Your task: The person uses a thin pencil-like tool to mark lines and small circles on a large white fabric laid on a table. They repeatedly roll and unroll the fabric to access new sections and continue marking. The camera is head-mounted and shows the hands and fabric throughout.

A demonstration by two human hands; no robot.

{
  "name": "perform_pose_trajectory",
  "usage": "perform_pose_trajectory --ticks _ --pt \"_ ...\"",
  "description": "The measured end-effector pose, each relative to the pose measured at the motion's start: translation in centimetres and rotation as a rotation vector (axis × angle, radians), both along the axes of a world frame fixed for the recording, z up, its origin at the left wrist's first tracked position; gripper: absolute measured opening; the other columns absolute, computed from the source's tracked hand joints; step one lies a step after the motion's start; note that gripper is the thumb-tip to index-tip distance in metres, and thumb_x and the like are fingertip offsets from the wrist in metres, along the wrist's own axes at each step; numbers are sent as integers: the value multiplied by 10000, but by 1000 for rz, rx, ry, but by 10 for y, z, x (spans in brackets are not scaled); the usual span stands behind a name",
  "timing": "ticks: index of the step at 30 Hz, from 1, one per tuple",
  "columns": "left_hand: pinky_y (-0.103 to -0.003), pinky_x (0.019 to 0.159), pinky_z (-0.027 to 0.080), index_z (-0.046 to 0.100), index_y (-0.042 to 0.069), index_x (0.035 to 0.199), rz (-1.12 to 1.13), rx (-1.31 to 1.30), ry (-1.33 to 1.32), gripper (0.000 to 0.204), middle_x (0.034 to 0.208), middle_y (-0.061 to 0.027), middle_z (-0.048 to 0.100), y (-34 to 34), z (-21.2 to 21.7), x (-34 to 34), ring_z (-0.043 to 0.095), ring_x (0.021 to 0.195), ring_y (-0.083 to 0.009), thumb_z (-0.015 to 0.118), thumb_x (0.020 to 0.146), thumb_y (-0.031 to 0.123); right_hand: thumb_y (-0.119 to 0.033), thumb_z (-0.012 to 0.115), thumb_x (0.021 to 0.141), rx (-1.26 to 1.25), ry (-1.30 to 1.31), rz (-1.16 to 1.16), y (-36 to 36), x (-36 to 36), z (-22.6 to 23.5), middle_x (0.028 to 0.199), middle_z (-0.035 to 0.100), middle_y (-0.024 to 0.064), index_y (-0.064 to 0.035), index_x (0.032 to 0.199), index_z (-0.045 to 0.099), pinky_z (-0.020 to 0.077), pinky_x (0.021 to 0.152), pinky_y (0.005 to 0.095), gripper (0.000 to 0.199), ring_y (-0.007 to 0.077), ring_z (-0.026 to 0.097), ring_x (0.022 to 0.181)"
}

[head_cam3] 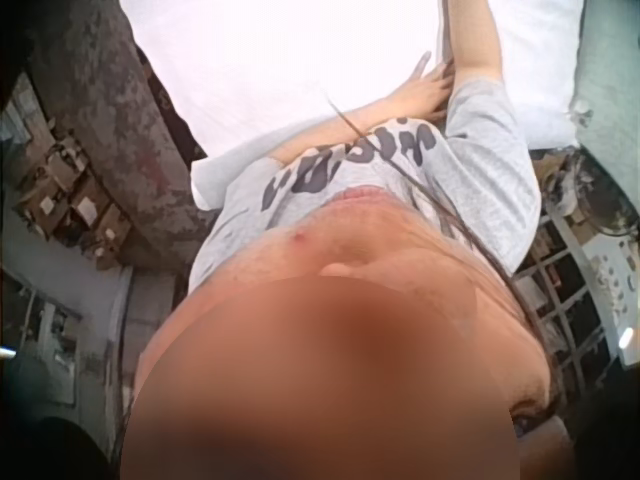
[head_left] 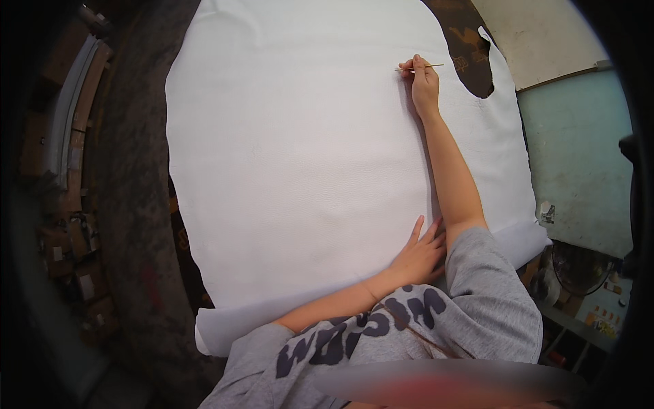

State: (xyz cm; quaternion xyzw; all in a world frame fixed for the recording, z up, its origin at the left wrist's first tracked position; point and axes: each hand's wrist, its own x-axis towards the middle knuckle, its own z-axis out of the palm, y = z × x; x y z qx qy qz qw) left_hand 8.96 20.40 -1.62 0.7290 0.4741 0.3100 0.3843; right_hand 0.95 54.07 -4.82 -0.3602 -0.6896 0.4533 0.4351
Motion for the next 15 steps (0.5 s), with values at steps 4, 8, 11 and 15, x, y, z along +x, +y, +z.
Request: perform_pose_trajectory --ticks 4,8,11,15 --pt "-666 1194 -48 480 66 1445 -41 -62 -16 584 1504 -128 447 1 7 -5 121 1529 -371 575 932 329 -331 488 1074 77 -104 17 -23 -13 11 813 659 40 -6 860 662 476 743 247 426 108 598 773" --pt "-655 1198 -56 479 65 1447 -54 -59 -39 590 1500 -140 450 2 7 -6 140 1523 -379 571 932 339 -351 519 1051 174 -233 -38 -28 -11 16 699 658 60 -5 810 677 481 666 280 451 122 621 680" --pt "-652 1199 -60 480 66 1448 -6 -32 -51 595 1503 -152 448 1 5 -4 143 1522 -383 570 933 350 -382 498 1053 176 -283 -102 -33 -2 13 699 655 68 -12 787 673 474 645 287 489 133 621 658" --pt "-653 1198 -65 488 66 1447 -3 -54 -70 601 1514 -159 437 1 3 -2 139 1523 -384 576 932 363 -386 468 1062 318 -441 -206 -30 11 12 692 629 61 -23 773 654 465 644 303 500 140 602 662"
